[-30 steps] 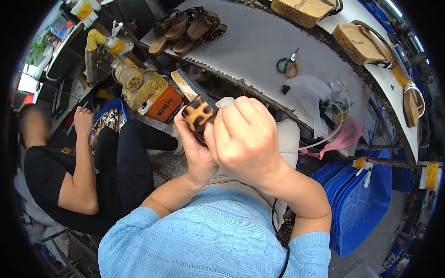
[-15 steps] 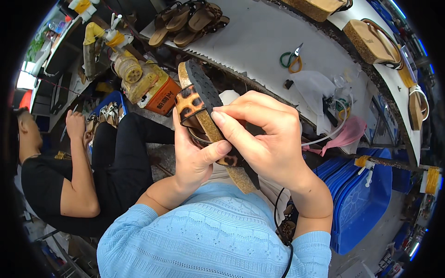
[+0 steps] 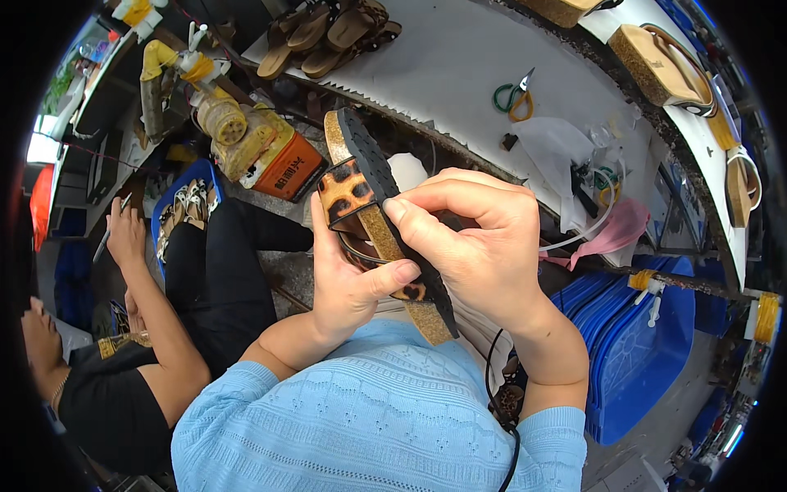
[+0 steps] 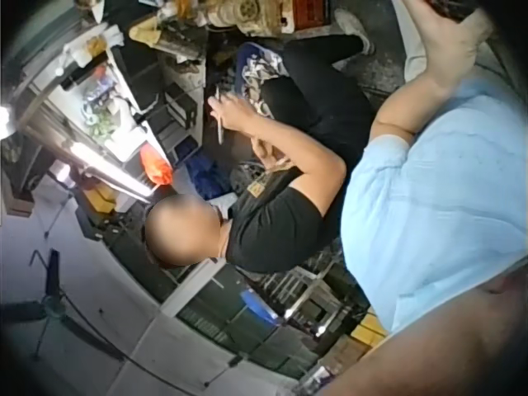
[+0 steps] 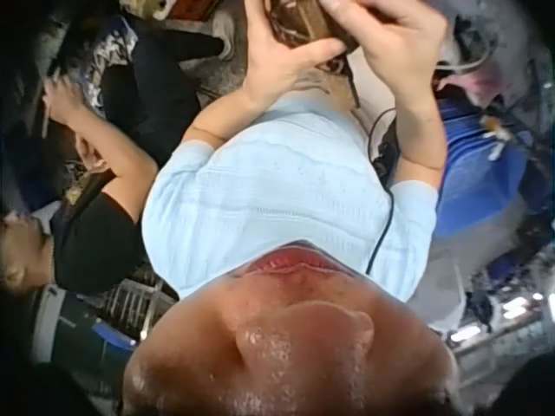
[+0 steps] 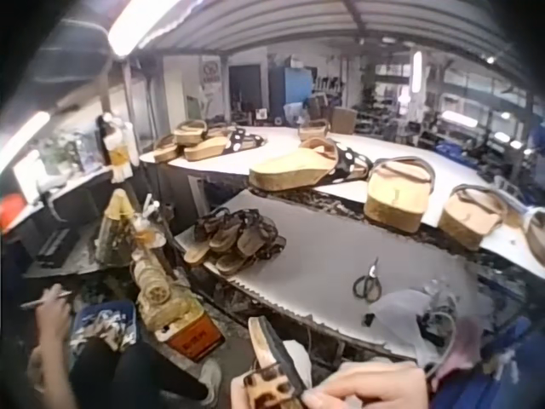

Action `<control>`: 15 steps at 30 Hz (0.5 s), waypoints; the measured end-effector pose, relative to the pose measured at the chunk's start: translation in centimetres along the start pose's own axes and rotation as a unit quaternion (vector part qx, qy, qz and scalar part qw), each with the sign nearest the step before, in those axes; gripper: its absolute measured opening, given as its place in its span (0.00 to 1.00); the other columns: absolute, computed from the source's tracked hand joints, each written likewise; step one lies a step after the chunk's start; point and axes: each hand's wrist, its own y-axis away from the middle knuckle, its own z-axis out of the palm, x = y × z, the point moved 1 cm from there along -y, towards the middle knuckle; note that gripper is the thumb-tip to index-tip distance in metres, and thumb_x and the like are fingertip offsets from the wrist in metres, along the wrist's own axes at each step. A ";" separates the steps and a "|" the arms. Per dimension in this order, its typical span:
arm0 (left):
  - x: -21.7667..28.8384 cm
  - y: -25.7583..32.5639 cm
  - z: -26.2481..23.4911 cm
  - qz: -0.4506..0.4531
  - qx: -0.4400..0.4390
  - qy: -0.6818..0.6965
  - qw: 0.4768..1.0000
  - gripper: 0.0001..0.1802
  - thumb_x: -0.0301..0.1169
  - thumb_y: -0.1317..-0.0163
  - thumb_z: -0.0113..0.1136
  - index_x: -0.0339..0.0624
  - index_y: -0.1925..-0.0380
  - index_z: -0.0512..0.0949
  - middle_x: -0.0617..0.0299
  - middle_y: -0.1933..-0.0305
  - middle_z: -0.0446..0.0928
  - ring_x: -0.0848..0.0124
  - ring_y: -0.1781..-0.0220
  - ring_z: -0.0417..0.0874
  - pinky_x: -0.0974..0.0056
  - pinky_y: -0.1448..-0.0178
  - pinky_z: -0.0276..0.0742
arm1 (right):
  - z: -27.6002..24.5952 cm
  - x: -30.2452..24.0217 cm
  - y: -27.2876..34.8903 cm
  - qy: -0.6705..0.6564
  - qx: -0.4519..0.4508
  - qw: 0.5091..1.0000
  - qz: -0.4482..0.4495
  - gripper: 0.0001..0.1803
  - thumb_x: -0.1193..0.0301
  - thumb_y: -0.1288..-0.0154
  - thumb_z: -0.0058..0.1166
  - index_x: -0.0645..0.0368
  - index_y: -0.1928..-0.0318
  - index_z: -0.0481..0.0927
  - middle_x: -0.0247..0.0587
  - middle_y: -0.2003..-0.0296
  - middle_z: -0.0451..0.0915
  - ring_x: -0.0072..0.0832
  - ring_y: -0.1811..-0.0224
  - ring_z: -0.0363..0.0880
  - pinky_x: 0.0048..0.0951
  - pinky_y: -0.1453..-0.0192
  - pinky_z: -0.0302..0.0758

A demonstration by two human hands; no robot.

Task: Applying a liquid finishing substance to the straps and edges of sandals using a handheld applicator tool.

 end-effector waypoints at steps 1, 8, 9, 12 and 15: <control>-0.1 0.0 0.0 0.000 0.000 0.000 1.000 0.46 0.27 0.53 0.79 0.42 0.41 0.54 0.60 0.51 0.69 0.75 0.50 0.76 0.68 0.47 0.78 | -0.1 0.0 0.0 0.000 0.000 1.000 0.000 0.02 0.81 0.44 0.63 0.69 0.70 0.85 0.41 0.76 0.82 0.21 0.75 0.79 0.21 0.72 0.73; -0.5 -0.3 0.4 -0.012 -0.006 -0.047 0.999 0.49 0.27 0.55 0.79 0.42 0.40 0.53 0.58 0.48 0.66 0.71 0.47 0.74 0.66 0.45 0.76 | -1.2 0.6 0.3 0.087 0.006 0.992 -0.092 0.03 0.79 0.44 0.64 0.68 0.70 0.85 0.42 0.76 0.82 0.24 0.77 0.79 0.24 0.74 0.73; -0.8 -0.4 0.3 -0.006 -0.004 -0.076 0.997 0.50 0.27 0.56 0.80 0.42 0.39 0.53 0.57 0.46 0.64 0.70 0.45 0.73 0.65 0.43 0.76 | -1.5 0.6 0.4 0.120 0.014 0.986 -0.119 0.03 0.79 0.45 0.64 0.67 0.70 0.85 0.42 0.77 0.82 0.24 0.78 0.79 0.24 0.74 0.74; -0.9 -0.6 0.0 0.033 0.008 -0.211 0.977 0.51 0.27 0.59 0.81 0.44 0.39 0.54 0.56 0.41 0.60 0.66 0.40 0.69 0.61 0.39 0.74 | -1.7 1.5 0.7 0.127 0.033 0.978 -0.164 0.02 0.82 0.47 0.61 0.69 0.71 0.82 0.44 0.76 0.80 0.26 0.77 0.78 0.24 0.73 0.74; -2.1 -0.3 0.0 0.036 0.033 -0.107 0.993 0.45 0.29 0.52 0.77 0.41 0.40 0.57 0.61 0.48 0.70 0.71 0.48 0.76 0.67 0.43 0.76 | -1.0 2.9 1.7 0.131 0.103 0.956 -0.243 0.04 0.80 0.48 0.61 0.67 0.72 0.79 0.40 0.78 0.75 0.27 0.79 0.74 0.27 0.78 0.70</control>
